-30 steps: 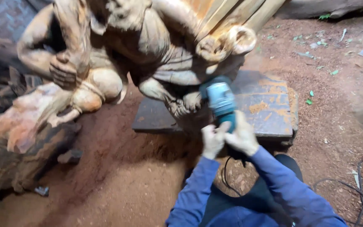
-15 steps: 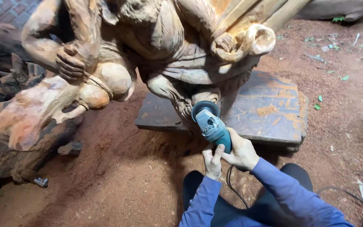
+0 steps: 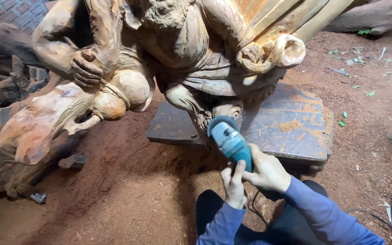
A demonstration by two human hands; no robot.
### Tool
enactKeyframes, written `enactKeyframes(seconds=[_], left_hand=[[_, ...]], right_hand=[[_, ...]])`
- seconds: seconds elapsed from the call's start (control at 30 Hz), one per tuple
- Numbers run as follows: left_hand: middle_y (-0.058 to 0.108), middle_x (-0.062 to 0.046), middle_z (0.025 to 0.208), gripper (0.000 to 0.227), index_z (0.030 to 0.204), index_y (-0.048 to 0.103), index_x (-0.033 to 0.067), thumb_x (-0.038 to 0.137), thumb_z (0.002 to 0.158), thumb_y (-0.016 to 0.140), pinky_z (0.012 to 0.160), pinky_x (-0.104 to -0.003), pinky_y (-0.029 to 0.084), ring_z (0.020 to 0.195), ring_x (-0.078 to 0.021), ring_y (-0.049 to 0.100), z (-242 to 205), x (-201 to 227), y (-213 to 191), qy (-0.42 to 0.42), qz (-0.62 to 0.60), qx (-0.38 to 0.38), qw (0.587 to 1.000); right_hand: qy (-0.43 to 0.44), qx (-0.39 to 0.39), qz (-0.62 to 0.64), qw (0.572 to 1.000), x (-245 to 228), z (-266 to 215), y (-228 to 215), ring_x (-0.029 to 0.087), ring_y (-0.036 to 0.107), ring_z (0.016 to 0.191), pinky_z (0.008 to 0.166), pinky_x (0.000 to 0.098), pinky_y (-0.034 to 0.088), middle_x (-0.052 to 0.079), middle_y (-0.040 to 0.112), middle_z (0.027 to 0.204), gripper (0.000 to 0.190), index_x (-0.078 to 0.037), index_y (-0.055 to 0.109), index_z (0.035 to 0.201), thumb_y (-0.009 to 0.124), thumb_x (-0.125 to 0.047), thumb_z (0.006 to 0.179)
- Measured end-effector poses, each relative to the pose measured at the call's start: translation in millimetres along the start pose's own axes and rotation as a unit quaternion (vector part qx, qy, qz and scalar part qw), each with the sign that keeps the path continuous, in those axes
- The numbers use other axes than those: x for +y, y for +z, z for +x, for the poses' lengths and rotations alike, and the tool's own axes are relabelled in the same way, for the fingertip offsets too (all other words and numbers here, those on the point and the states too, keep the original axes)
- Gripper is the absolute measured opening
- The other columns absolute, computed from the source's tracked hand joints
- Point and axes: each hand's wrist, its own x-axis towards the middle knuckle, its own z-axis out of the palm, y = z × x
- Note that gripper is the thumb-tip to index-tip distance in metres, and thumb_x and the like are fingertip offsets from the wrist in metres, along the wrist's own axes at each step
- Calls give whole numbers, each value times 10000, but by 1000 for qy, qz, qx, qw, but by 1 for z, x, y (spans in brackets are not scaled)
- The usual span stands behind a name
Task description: Smoothing the surface of a large wooden sculpture using an angle grinder with a sanding disc.
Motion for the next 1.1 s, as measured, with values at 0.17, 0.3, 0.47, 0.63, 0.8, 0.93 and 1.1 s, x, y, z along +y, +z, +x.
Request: enactKeyframes(seconds=[0.17, 0.3, 0.47, 0.63, 0.8, 0.93, 1.1], left_hand=[[602, -131, 945, 498, 922, 573, -25, 372, 732, 806, 774, -393, 518, 902, -244, 619, 3, 12, 9, -84, 17, 61, 994], [557, 26, 686, 284, 725, 683, 73, 271, 863, 834, 792, -299, 510, 727, -97, 543, 30, -29, 2, 51, 23, -33, 998], [600, 13, 697, 212, 843, 701, 51, 242, 897, 774, 726, -330, 595, 695, -91, 621, 29, -49, -15, 61, -21, -61, 996], [638, -12, 735, 174, 838, 689, 75, 217, 906, 764, 733, -328, 612, 739, -107, 654, 38, -60, -13, 75, -60, -114, 989], [709, -14, 876, 240, 1050, 765, 26, 160, 855, 810, 798, -379, 615, 799, -126, 688, 61, -94, -13, 53, -82, -146, 984], [721, 31, 1010, 318, 1125, 753, 65, 160, 837, 846, 880, -332, 575, 909, -93, 648, 57, -82, 14, 75, -17, -158, 984], [758, 1, 834, 315, 1001, 806, 105, 326, 795, 895, 788, -269, 552, 813, -54, 631, 62, -118, 5, 114, 165, -131, 971]], right_hand=[[-25, 20, -13, 999, -2, 3, -7, 432, 735, 694, 618, 528, 588, 150, 739, 892, 660, -123, 411, 1285, 639, -542, 829], [42, 28, 36, 998, -3, 4, -15, 588, 666, 1023, 909, 698, 506, 349, 714, 999, 795, -74, 435, 1368, 695, -541, 780], [12, 24, 4, 1000, 10, 7, 4, 564, 689, 998, 895, 670, 525, 322, 726, 996, 804, -98, 445, 1362, 704, -540, 743], [-12, 55, -30, 998, 48, 18, 26, 537, 703, 985, 897, 647, 534, 291, 735, 995, 805, -107, 466, 1342, 712, -550, 717], [-61, 160, -77, 982, 138, 54, 75, 406, 759, 929, 1020, 761, 379, 146, 772, 910, 747, -202, 526, 1322, 715, -561, 695], [-66, 182, -31, 981, 138, 49, 52, 438, 753, 871, 862, 616, 560, 208, 752, 847, 826, -153, 535, 1297, 796, -498, 594], [-26, 240, 97, 966, 145, 28, 64, 487, 715, 832, 673, 602, 568, 235, 697, 787, 583, -162, 579, 1172, 780, -389, 674]])
